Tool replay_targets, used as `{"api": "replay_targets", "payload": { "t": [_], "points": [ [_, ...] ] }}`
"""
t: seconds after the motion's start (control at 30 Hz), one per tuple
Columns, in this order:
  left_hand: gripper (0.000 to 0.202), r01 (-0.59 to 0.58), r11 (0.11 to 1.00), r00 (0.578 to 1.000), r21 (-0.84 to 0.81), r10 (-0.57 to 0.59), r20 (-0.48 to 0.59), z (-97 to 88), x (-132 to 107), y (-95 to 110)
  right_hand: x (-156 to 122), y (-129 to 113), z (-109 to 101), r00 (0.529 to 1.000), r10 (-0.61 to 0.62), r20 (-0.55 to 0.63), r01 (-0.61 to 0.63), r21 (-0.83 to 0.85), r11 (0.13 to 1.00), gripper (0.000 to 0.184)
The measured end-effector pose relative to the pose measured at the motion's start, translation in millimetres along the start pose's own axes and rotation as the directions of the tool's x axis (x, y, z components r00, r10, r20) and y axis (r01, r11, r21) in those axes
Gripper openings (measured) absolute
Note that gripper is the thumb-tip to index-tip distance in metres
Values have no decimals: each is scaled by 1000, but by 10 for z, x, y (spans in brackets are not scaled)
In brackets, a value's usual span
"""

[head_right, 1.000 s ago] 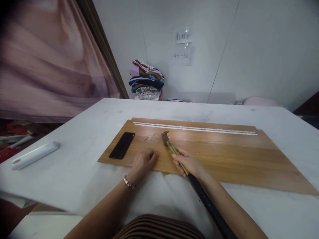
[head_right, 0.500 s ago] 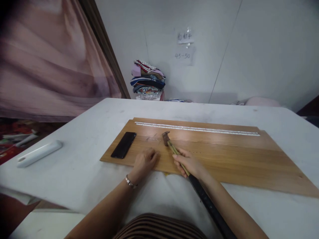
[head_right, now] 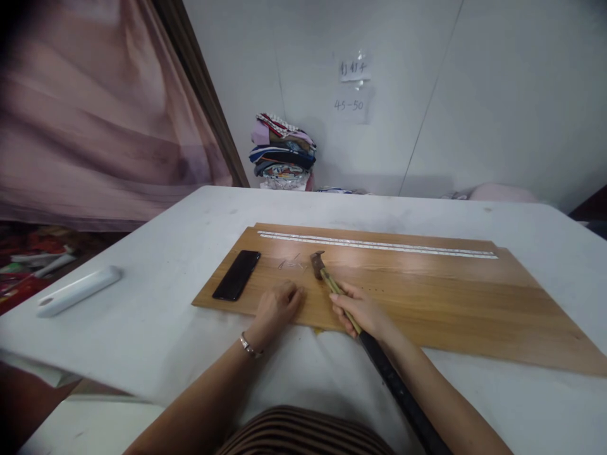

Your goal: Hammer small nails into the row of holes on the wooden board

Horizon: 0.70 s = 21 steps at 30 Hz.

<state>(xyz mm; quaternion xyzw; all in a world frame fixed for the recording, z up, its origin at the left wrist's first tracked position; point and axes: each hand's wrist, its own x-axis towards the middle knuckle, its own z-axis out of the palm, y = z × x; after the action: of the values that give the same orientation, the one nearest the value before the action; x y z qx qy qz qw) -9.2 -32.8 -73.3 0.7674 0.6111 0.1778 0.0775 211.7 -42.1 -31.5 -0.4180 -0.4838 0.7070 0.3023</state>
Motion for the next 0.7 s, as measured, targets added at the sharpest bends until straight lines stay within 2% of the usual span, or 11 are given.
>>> {"api": "replay_targets", "payload": {
  "t": [0.17, 0.23, 0.3, 0.37, 0.43, 0.5, 0.57, 0.63, 0.7],
  "points": [
    [31, 29, 997, 1000, -76, -28, 11, -8, 7, -24, -19, -24, 13, 999, -36, -11, 36, 7, 999, 32],
    [31, 102, 978, 995, -181, -99, 22, -27, 25, -31, -23, -19, 18, 997, -61, -36, 61, -6, 998, 34],
    [33, 193, 916, 981, -353, -188, 47, -61, 56, 0, -21, -4, 20, 993, -92, -77, 91, -16, 996, 38],
    [36, 244, 789, 968, -563, -234, 93, -108, 102, 96, -16, 12, 25, 987, -109, -115, 109, -3, 994, 45],
    [39, 254, 604, 965, -755, -208, 158, -161, 163, 261, -10, 20, 35, 983, -118, -140, 123, 25, 992, 51],
    [43, 287, 399, 957, -871, -145, 250, -209, 238, 467, -8, 17, 50, 977, -137, -163, 146, 46, 988, 55],
    [47, 312, 251, 950, -916, -67, 305, -240, 326, 666, -8, 6, 63, 967, -166, -193, 179, 51, 983, 56],
    [47, 332, 176, 943, -927, -21, 333, -244, 421, 824, -1, -7, 62, 952, -197, -235, 215, 53, 975, 57],
    [42, 338, 138, 940, -931, 1, 341, -219, 513, 939, 15, -15, 43, 934, -230, -275, 253, 53, 966, 57]
  ]
}}
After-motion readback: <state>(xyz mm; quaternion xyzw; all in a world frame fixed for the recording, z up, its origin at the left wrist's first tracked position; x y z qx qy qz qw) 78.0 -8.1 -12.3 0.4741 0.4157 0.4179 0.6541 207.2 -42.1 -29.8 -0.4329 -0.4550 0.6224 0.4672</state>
